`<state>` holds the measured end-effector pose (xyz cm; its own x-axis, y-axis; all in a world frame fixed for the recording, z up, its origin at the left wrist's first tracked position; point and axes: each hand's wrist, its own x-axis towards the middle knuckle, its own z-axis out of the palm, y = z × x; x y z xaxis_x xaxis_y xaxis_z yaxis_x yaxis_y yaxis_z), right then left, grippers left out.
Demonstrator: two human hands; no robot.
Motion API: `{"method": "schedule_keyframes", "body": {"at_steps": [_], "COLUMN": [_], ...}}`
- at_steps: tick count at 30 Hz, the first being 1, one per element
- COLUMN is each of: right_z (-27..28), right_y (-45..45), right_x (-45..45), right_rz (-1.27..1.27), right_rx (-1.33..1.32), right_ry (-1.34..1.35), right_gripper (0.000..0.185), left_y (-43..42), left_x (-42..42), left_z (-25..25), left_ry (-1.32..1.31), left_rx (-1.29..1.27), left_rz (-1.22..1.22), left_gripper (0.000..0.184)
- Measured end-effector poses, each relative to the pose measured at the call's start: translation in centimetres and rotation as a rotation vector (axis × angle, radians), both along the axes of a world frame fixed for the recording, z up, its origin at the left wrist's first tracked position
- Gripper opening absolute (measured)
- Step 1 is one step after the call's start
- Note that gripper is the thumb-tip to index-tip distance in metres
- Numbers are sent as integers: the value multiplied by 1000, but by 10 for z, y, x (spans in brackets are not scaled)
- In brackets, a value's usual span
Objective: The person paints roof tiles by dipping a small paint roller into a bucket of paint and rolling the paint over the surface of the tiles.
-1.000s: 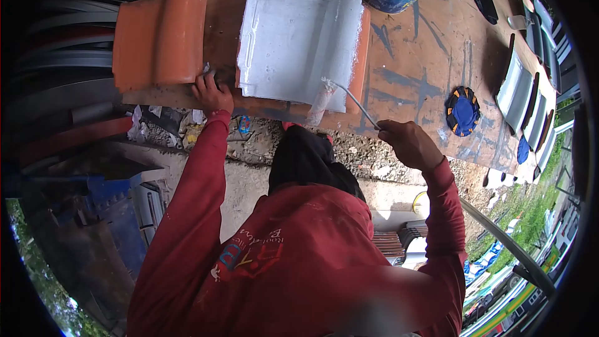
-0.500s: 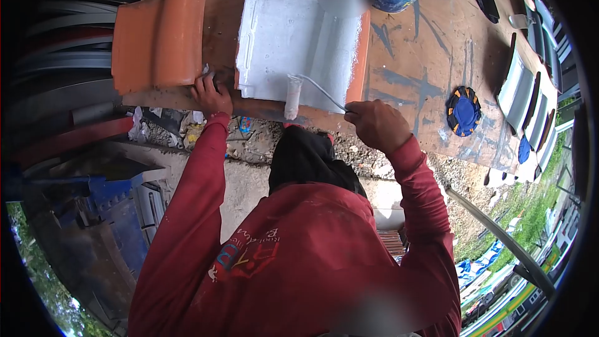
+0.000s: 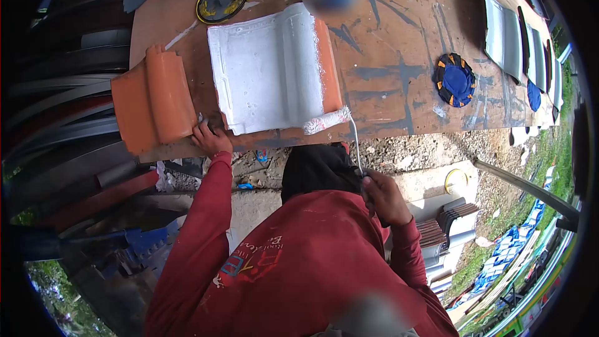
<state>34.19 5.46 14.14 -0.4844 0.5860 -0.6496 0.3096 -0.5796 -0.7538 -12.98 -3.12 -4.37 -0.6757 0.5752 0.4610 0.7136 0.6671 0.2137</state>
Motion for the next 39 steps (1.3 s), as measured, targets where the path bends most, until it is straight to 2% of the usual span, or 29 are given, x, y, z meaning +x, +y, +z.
{"method": "schedule_keyframes", "body": {"at_steps": [1,3,5,7,9,10,14,17,19,22,26,29,31,33,35,36,37,39], "right_z": [-3,-11,-37,-36,-30,-28,-30,-41,-45,-37,-11,-6,0,-9,-15,-17,-19,-32], "right_y": [-5,4,31,76,126,150,170,125,81,30,14,12,4,-3,-3,-4,-6,-7], "right_x": [-15,-40,-67,-100,-128,-141,-149,-112,-79,-33,2,15,15,20,29,30,29,24], "right_rz": [-11,-88,-50,-124,-122,-143,-167,-114,-78,-5,6,41,-56,-159,-142,-149,-152,-138], "right_rx": [70,26,398,326,234,191,95,97,103,46,-100,12,20,157,153,80,5,7], "right_ry": [-34,-33,-46,14,19,60,139,138,113,52,37,74,104,144,144,198,258,270], "right_gripper": [34,32,31,31,32,32,32,32,33,35,35,35,32,30,29,29,28,27], "left_y": [1,0,1,0,1,1,2,-1,0,1,1,2,-2,-7,-17,-16,-20,-20], "left_x": [0,2,1,-1,2,1,-3,0,1,0,3,3,-3,-11,-24,-8,1,8], "left_z": [3,9,7,3,7,4,2,4,5,6,11,13,11,-3,-17,-4,5,22], "left_ry": [-3,-15,31,73,-29,1,-3,61,-1,26,-3,25,14,-14,-743,-851,-844,-1219], "left_rx": [-4,-24,-18,7,-36,-21,5,40,4,11,10,11,-5,-24,348,461,443,268], "left_rz": [19,7,-23,-62,10,3,-36,-23,-7,-12,-11,-39,-52,-76,-60,-83,-83,-68], "left_gripper": [33,33,32,32,39,38,36,34,33,31,31,31,27,25,29,39,39,42]}}
